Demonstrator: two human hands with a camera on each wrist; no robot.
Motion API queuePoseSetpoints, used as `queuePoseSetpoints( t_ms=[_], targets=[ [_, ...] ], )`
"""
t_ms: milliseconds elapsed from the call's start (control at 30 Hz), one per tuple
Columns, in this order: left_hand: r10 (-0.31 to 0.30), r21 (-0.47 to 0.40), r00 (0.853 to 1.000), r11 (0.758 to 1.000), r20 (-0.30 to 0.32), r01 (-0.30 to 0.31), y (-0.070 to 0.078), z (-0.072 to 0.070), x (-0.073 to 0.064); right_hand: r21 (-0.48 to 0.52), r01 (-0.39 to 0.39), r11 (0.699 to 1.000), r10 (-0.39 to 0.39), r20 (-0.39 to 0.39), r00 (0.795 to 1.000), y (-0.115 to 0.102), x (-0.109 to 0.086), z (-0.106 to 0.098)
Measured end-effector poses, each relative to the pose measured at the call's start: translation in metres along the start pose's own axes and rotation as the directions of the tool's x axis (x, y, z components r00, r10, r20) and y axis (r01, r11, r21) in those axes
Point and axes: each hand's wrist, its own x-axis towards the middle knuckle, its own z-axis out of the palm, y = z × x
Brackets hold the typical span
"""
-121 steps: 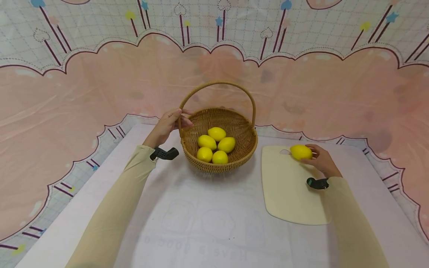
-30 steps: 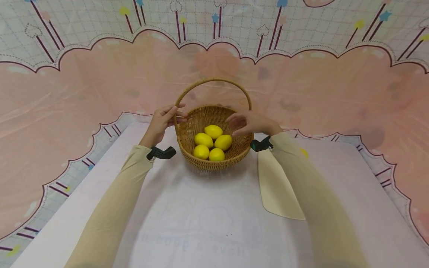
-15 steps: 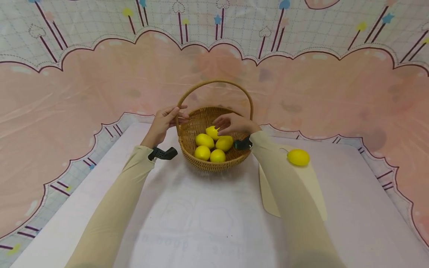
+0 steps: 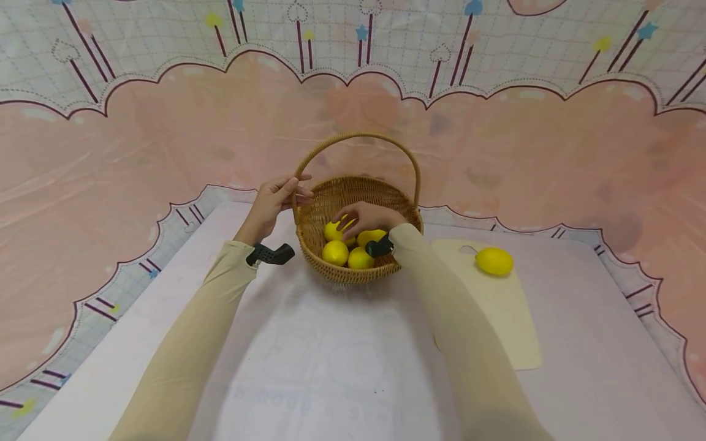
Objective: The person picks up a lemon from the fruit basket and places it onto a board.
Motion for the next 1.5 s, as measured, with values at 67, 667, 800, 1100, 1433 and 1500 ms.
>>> queuePoseSetpoints(
  t_ms=[67, 667, 800, 1100, 1433, 1500],
  targets=[
    [0.000, 0.003, 1.000, 1.000, 0.000, 0.000, 0.000, 0.000, 0.000, -0.008, -0.008, 1.000, 0.008, 0.020, 1.000, -0.002, 0.003, 0.002],
    [0.014, 0.020, 1.000, 1.000, 0.015, -0.015, 0.000, -0.001, 0.001, -0.203, -0.107, 0.973, 0.124, 0.074, 0.990, -0.003, 0.009, 0.014],
    [0.017, 0.015, 1.000, 1.000, 0.020, -0.017, 0.000, -0.001, 0.001, -0.220, -0.113, 0.969, 0.132, 0.074, 0.988, -0.003, 0.010, 0.014],
    [0.013, 0.014, 1.000, 1.000, 0.024, -0.013, 0.001, -0.001, -0.001, -0.258, -0.126, 0.958, 0.150, 0.073, 0.986, -0.003, 0.011, 0.015],
    [0.004, 0.025, 0.999, 1.000, 0.033, -0.004, 0.000, 0.000, -0.003, -0.265, -0.161, 0.951, 0.184, 0.064, 0.981, 0.002, 0.011, 0.018],
    [0.008, 0.025, 0.999, 1.000, 0.037, -0.009, 0.001, -0.001, -0.003, -0.270, -0.161, 0.949, 0.185, 0.066, 0.981, 0.002, 0.011, 0.018]
  ],
)
